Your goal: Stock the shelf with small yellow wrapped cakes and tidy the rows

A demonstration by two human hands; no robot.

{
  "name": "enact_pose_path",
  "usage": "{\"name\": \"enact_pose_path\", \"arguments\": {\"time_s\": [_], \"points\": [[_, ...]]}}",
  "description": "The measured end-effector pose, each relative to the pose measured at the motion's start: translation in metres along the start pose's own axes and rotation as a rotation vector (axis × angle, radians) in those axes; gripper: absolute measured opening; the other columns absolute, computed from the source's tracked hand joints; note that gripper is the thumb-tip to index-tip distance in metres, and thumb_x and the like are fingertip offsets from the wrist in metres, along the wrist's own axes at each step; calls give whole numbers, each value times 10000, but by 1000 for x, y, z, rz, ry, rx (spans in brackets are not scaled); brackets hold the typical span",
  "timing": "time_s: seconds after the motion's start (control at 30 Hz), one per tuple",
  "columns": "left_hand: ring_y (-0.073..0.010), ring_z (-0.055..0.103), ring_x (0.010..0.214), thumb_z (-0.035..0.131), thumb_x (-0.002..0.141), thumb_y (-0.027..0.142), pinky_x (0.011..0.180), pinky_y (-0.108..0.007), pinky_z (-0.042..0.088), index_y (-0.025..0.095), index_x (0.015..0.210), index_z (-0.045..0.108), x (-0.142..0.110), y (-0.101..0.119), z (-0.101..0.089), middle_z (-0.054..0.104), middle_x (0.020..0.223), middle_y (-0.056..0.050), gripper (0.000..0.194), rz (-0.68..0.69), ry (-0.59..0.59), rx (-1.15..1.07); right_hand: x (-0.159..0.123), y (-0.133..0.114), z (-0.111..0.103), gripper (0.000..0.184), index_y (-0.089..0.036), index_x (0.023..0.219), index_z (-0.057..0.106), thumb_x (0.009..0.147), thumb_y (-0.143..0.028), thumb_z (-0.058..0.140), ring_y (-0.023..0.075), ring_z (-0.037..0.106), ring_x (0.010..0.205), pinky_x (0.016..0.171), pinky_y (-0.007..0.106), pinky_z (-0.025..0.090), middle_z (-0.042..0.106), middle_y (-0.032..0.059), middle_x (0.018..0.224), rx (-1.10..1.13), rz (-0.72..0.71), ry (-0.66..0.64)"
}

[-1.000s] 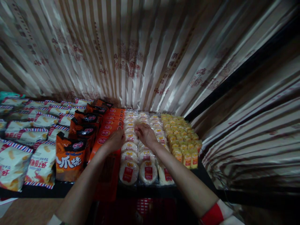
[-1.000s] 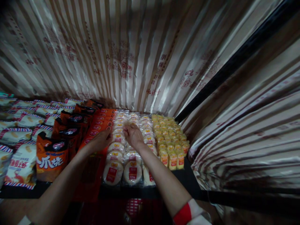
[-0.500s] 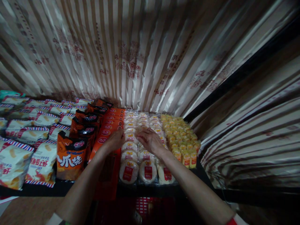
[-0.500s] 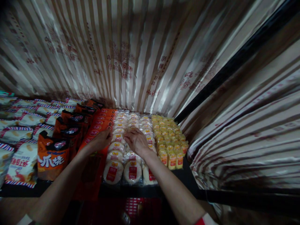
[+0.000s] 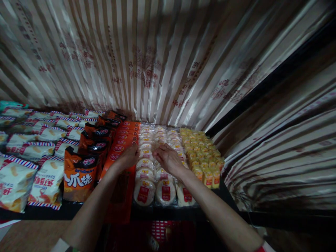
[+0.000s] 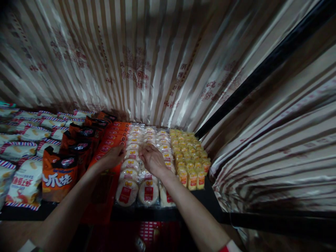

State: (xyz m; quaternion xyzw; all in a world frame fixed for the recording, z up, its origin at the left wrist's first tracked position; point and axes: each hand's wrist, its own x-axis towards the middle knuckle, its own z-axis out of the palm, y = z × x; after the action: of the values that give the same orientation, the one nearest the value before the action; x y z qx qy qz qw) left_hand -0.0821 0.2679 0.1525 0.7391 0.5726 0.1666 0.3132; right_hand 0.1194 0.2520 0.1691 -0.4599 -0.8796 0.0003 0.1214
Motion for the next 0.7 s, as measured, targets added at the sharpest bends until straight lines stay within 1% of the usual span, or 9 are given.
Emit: {"name": "enact_pose_path", "arguments": {"time_s": [0.1,0.2,0.33,0.5,0.7], "points": [[-131,559,645,417,801,146,579,-234,366,185,786,478,2,-5,3,602,698,-6,74,0,26,-26,1,-2,2,159,-168,850,626,889,-214,479,186,548,861,851,312,419,638,67,856,-57,16,11],[-125,553,648,474,777,204,579,-225,372,187,763,492,4,-12,6,598,686,14,28,30,37,-86,2,-4,5,193,-162,860,622,905,-211,441,194,554,851,845,323,423,643,80,855,-86,29,2],[-124,552,663,536,728,220,590,-220,386,178,727,527,5,-16,8,605,688,19,43,56,41,-147,4,-6,7,197,-163,877,618,908,-212,430,201,552,882,866,329,411,644,91,867,-99,56,15],[-123,553,649,514,737,193,579,-219,384,175,731,533,6,-11,8,597,646,21,27,23,70,-145,5,-8,8,196,-160,868,615,907,-222,434,205,549,887,853,321,411,644,98,879,-124,140,2],[-117,547,649,507,757,201,577,-219,378,181,753,516,4,-5,5,606,673,19,22,-27,76,-88,5,-6,8,147,-169,871,609,889,-215,471,204,540,885,838,310,404,638,86,880,-82,165,2]]}}
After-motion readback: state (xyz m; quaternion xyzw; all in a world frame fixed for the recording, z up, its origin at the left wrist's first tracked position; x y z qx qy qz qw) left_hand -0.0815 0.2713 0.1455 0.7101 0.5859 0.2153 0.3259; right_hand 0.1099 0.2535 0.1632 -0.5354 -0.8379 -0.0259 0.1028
